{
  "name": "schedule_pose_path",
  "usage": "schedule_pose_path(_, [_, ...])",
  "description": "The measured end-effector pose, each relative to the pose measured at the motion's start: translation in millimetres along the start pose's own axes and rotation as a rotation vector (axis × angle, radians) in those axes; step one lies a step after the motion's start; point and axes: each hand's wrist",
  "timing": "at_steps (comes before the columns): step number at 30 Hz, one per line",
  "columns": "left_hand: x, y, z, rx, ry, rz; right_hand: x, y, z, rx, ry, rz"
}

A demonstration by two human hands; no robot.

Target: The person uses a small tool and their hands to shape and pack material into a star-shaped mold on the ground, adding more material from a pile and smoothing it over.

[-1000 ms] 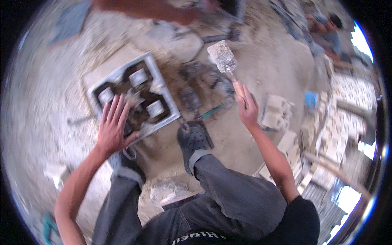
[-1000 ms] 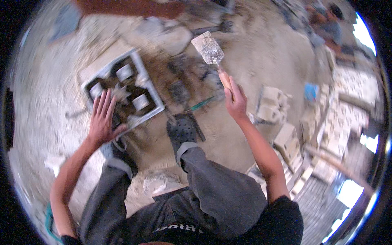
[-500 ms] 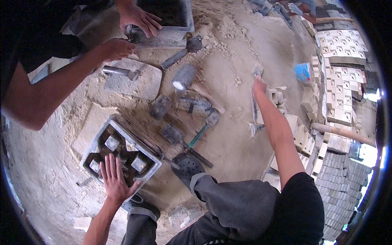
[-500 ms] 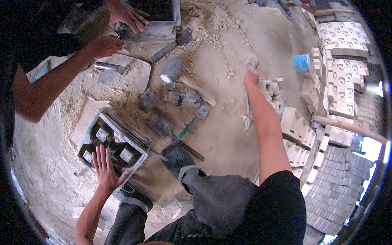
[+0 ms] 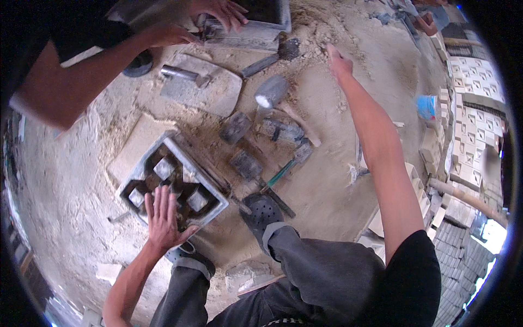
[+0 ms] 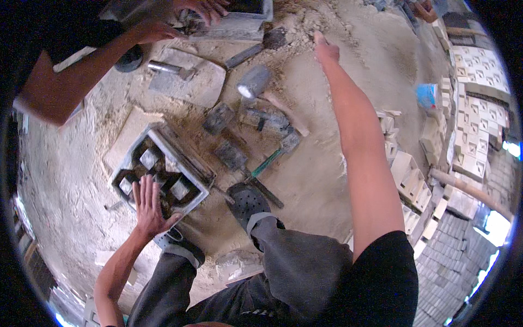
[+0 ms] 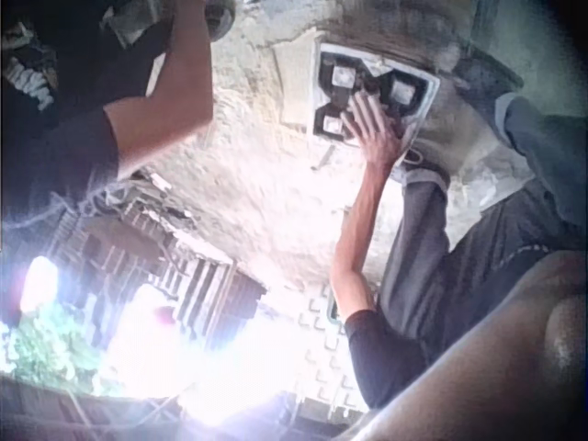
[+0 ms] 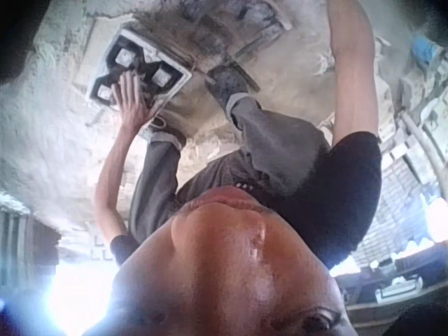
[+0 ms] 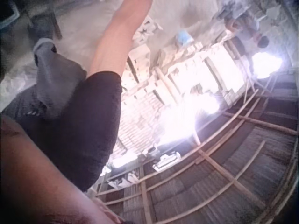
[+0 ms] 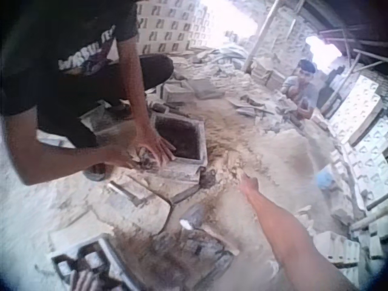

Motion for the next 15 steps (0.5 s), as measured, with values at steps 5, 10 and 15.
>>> schedule_pose_path(5, [-30, 6, -24, 0.114, -0.309, -0.07, 40, 77, -28, -0.169, -0.032, -0.007])
schedule_pose_path(10, [-7, 6, -21, -0.03, -0.384, 0.058, 134, 109, -32, -0.182, 0.11, 0.214])
schedule_pose_path(15, [12, 8, -14, 0.006, -0.149, 0.077, 252, 123, -23, -0.114, 0.082, 0.34])
Point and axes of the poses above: each hand's wrist, its own x-axis away from the middle knuckle, its own y-axis out of the back of the hand, z = x × y, and after that the axes turned 15 degrees about -x, right-handed
